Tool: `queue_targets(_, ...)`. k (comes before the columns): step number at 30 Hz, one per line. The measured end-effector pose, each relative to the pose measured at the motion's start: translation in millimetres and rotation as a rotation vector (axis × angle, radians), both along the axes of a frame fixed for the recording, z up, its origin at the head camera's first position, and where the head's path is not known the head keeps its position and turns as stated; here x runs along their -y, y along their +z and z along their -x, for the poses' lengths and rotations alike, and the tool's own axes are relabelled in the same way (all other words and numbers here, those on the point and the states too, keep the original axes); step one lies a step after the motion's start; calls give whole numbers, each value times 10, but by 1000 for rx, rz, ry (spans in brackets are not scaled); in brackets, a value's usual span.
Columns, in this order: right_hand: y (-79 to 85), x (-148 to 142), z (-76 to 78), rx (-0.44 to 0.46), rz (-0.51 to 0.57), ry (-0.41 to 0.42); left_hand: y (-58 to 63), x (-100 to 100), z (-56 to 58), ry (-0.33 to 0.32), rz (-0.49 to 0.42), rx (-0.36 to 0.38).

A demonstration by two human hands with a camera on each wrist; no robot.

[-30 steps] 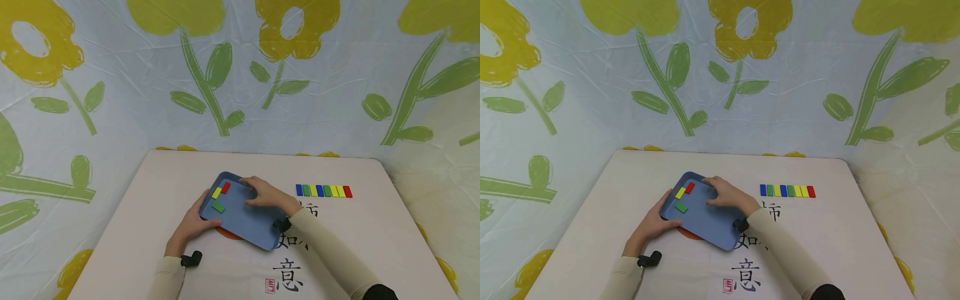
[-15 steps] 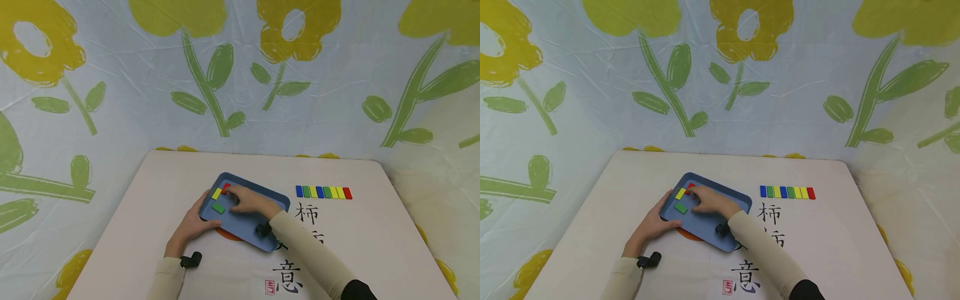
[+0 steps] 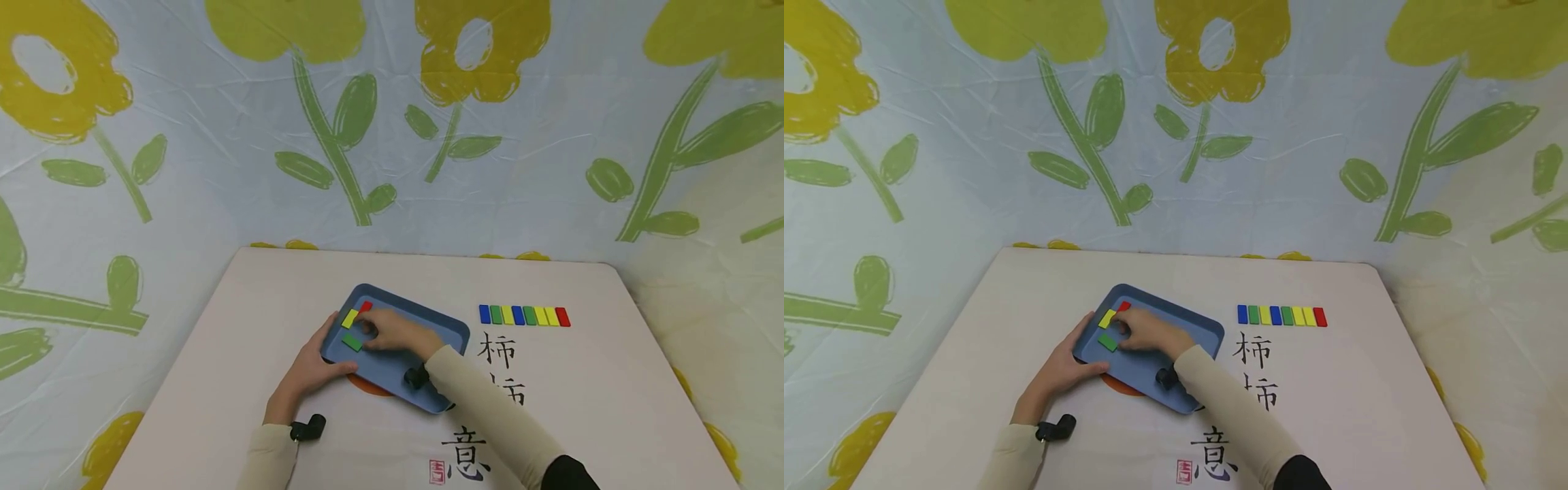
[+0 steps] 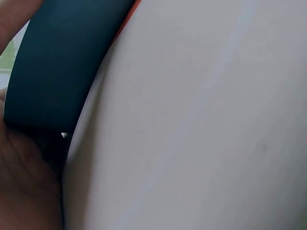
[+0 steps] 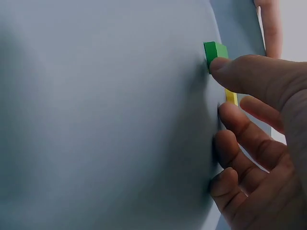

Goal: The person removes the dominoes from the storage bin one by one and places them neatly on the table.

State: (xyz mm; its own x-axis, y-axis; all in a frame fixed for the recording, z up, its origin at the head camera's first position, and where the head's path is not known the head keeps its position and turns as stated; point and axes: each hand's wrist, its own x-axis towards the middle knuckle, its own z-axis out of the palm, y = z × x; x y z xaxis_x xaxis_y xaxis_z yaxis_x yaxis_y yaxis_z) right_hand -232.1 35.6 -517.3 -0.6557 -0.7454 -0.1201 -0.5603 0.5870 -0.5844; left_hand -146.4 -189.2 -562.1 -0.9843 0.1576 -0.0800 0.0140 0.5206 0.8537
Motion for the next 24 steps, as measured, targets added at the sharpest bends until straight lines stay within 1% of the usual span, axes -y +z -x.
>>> queue_targets(8,-61,84,0,2,-6,-2,-4,5,-13,-7,-11,-2)
queue_targets(17,-43,122,-44,-16,-34,3,-28,14,2,-15,-5,-17)
queue_targets(24,-55,141,-51,-28,-42,8,-32,15,1,-13,-14,-13)
